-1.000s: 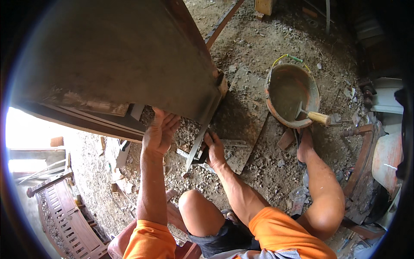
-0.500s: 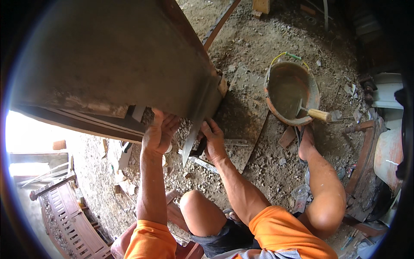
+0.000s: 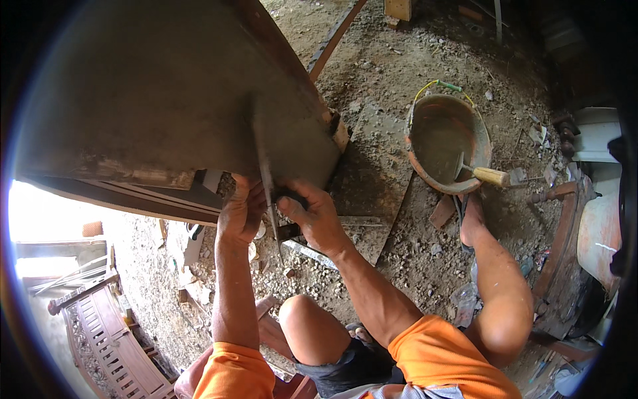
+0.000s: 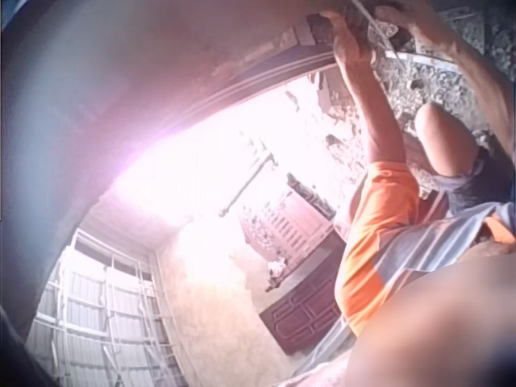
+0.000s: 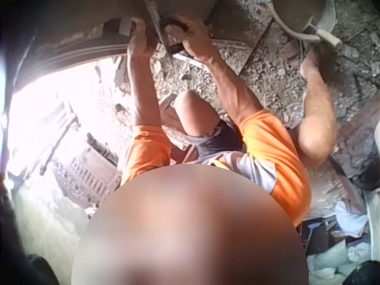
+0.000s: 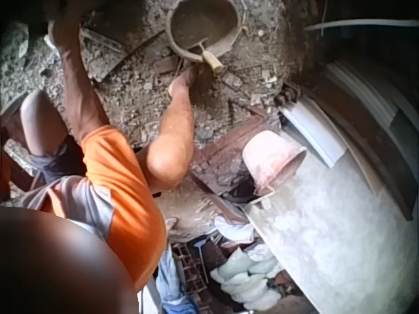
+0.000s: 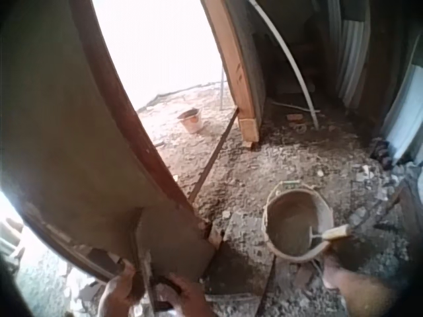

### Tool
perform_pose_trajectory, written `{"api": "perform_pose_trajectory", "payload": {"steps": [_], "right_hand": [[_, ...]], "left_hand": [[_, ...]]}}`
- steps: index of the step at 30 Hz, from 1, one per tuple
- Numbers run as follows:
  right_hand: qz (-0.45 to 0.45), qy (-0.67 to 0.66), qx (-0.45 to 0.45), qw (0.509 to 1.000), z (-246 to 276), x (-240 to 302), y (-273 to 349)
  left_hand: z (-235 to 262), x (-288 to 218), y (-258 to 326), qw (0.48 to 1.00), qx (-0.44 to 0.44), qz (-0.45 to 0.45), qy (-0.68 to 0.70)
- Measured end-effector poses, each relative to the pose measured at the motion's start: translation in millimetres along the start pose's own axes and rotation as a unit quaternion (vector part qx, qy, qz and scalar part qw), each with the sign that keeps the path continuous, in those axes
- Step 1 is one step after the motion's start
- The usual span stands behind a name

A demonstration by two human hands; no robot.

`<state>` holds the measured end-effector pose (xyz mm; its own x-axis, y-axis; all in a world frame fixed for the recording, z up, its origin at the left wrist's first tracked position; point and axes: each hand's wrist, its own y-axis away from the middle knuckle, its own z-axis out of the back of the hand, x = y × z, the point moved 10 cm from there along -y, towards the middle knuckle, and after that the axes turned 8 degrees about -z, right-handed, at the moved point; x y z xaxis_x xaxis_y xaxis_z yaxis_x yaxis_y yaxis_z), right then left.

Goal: The person scoops wet plaster from a bucket with a trowel and applies it to the lower edge of a vertical wooden structure. They repeatedly smooth and level the plaster using a flat metal trowel, working along the base while seated on a small stool.

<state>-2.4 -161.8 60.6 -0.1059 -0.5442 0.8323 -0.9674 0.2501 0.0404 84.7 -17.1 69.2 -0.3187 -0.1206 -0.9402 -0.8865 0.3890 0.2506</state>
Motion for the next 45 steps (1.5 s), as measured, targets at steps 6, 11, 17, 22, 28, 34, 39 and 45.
{"api": "perform_pose_trajectory", "payload": {"steps": [6, 11, 17, 22, 28, 34, 39, 45], "right_hand": [[-0.176, -0.249, -0.138, 0.942, 48.6, -83.3, -0.5], [-0.109, -0.156, -0.06, 0.98, 30.3, -47.7, -19.5], [-0.013, -0.052, 0.071, 0.996, -26.0, 46.4, -11.7], [-0.045, -0.095, 0.008, 0.994, -2.8, 10.9, 2.1], [-0.18, -0.251, -0.131, 0.942, 52.4, -77.0, -16.1], [-0.022, -0.011, 0.027, 0.999, 2.7, 7.5, -9.7], [-0.064, -0.113, 0.069, 0.989, 17.5, 24.5, -9.4], [-0.13, -0.06, -0.104, 0.984, 97.6, -56.8, 0.7]], "left_hand": [[2.5, 2.5, 1.8, 0.998, -0.034, 0.035, -0.033], [2.2, 4.3, 2.3, 0.999, -0.029, 0.029, -0.022], [19.0, 13.0, -1.4, 0.999, -0.035, 0.033, -0.022], [23.7, 12.7, 0.0, 0.998, -0.024, 0.051, -0.029], [10.6, 6.4, 3.0, 0.997, -0.032, 0.059, -0.041], [13.0, 9.1, 2.4, 0.997, -0.025, 0.056, -0.038], [12.0, 9.7, 0.5, 0.997, -0.031, 0.06, -0.04], [9.0, 8.4, 3.3, 0.995, -0.043, 0.063, -0.056]]}}
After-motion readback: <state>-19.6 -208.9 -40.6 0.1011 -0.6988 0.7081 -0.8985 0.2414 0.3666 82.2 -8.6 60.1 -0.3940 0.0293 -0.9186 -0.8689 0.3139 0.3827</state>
